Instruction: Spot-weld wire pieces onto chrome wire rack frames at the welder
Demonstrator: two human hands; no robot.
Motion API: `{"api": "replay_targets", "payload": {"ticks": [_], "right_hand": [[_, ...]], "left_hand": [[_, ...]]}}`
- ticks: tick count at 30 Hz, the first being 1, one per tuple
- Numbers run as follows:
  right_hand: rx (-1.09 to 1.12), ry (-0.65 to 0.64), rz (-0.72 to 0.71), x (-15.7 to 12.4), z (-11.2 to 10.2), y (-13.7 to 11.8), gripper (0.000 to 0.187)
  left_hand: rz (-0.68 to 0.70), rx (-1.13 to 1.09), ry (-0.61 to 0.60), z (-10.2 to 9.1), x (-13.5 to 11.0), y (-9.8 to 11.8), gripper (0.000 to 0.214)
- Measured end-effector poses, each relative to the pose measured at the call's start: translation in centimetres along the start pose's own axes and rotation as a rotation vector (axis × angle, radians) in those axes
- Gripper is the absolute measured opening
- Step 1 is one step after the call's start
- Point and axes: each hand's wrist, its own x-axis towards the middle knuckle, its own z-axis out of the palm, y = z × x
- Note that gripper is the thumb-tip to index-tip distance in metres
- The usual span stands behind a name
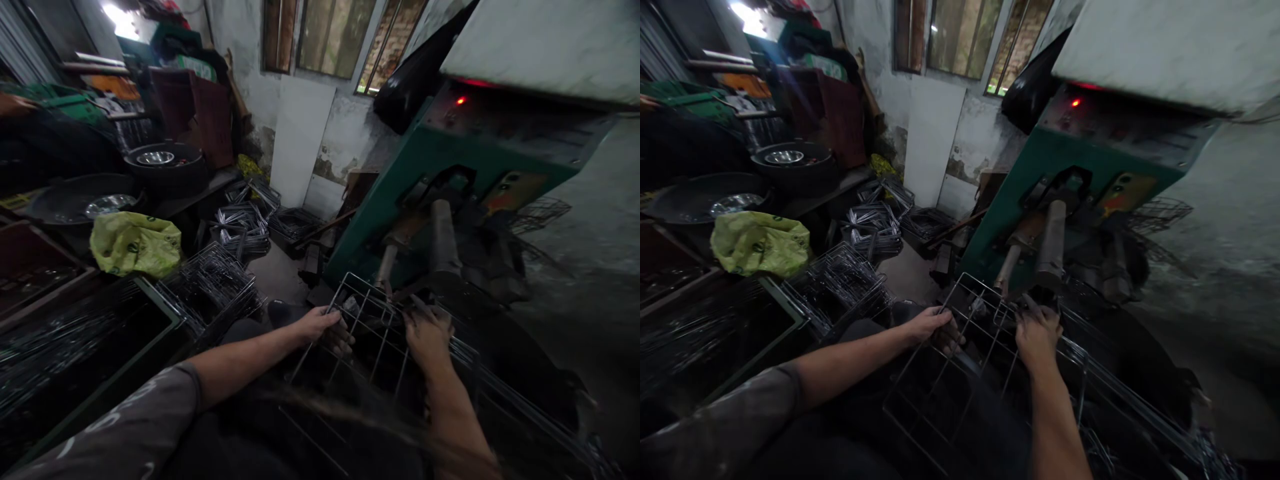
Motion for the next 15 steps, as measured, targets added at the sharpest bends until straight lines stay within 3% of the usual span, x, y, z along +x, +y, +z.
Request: {"api": "replay_targets", "payload": {"ticks": [7, 15], "right_hand": [[0.02, -0.038, 0.006, 0.3, 0.5, 0.4, 0.033], [0.023, 0.016, -0.033, 1.0, 1.3, 1.2, 0.032]], "left_hand": [[-0.008, -0.002, -0.015, 0.2, 0.7, 0.4, 0.054], [-0.012, -0.012, -0.035, -0.1, 1.7, 0.4, 0.055]]}}
